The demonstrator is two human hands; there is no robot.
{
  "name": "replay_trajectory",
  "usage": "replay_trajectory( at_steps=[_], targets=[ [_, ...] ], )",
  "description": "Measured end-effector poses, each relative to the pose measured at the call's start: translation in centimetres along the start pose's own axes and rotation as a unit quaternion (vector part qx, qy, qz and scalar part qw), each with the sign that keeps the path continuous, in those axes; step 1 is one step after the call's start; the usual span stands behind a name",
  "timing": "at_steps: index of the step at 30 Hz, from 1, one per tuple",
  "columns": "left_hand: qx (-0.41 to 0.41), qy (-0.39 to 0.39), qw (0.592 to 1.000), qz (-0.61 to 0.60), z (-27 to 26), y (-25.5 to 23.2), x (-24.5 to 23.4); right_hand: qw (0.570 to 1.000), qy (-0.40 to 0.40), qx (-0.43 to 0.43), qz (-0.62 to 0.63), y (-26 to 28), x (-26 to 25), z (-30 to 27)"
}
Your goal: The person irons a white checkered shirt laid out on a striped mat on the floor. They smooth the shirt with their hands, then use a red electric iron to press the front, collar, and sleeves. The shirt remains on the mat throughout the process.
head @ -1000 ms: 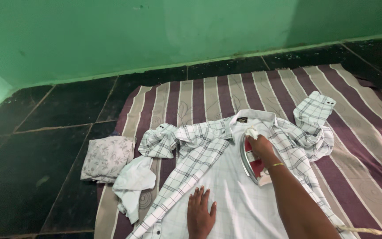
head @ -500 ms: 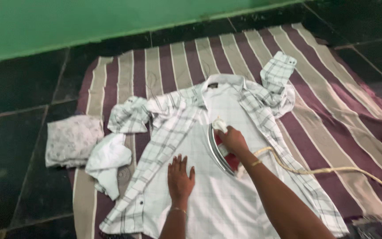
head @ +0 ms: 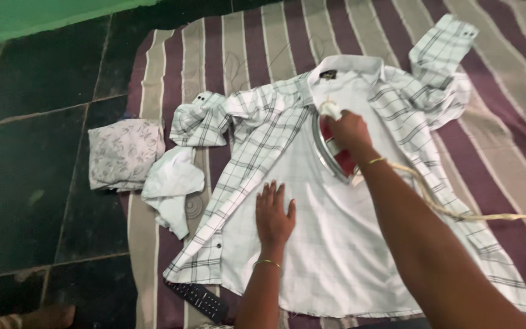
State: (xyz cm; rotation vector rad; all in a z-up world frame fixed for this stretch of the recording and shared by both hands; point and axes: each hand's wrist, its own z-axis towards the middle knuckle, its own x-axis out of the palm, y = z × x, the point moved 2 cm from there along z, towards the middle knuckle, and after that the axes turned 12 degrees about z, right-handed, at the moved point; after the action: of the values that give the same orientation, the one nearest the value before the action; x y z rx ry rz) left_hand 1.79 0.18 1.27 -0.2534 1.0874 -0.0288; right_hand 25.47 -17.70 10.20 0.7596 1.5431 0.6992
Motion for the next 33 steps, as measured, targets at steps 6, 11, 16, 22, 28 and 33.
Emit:
replay_trajectory(
  at_steps=[6, 11, 16, 22, 28, 33],
  targets=[
    [-0.008, 0.02, 1.0, 0.005, 0.1, -0.1, -0.6, 1.0, -0.021, -0.02, -0.001, 1.4, 0.3, 3.4],
    [-0.007, 0.018, 1.0, -0.001, 0.2, -0.4, -1.2, 0.999, -0.029, -0.012, 0.006, 2.3, 0.4, 5.9],
    [-0.004, 0.012, 1.0, -0.006, 0.4, -0.5, -1.5, 1.0, -0.019, -0.007, -0.012, 1.0, 1.4, 8.1],
    [0.011, -0.008, 1.0, 0.002, 0.3, -0.6, -1.4, 0.999, 0.027, -0.045, 0.009, -1.8, 3.2, 9.3],
    [0.009, -0.002, 1.0, 0.008, 0.3, -0.2, -0.9, 0.995, 0.082, -0.058, -0.002, -2.0, 4.0, 4.7],
    [-0.004, 0.007, 1.0, 0.005, 0.3, -0.3, -1.0, 0.988, 0.143, -0.059, 0.015, -1.6, 3.5, -1.2]
  ],
)
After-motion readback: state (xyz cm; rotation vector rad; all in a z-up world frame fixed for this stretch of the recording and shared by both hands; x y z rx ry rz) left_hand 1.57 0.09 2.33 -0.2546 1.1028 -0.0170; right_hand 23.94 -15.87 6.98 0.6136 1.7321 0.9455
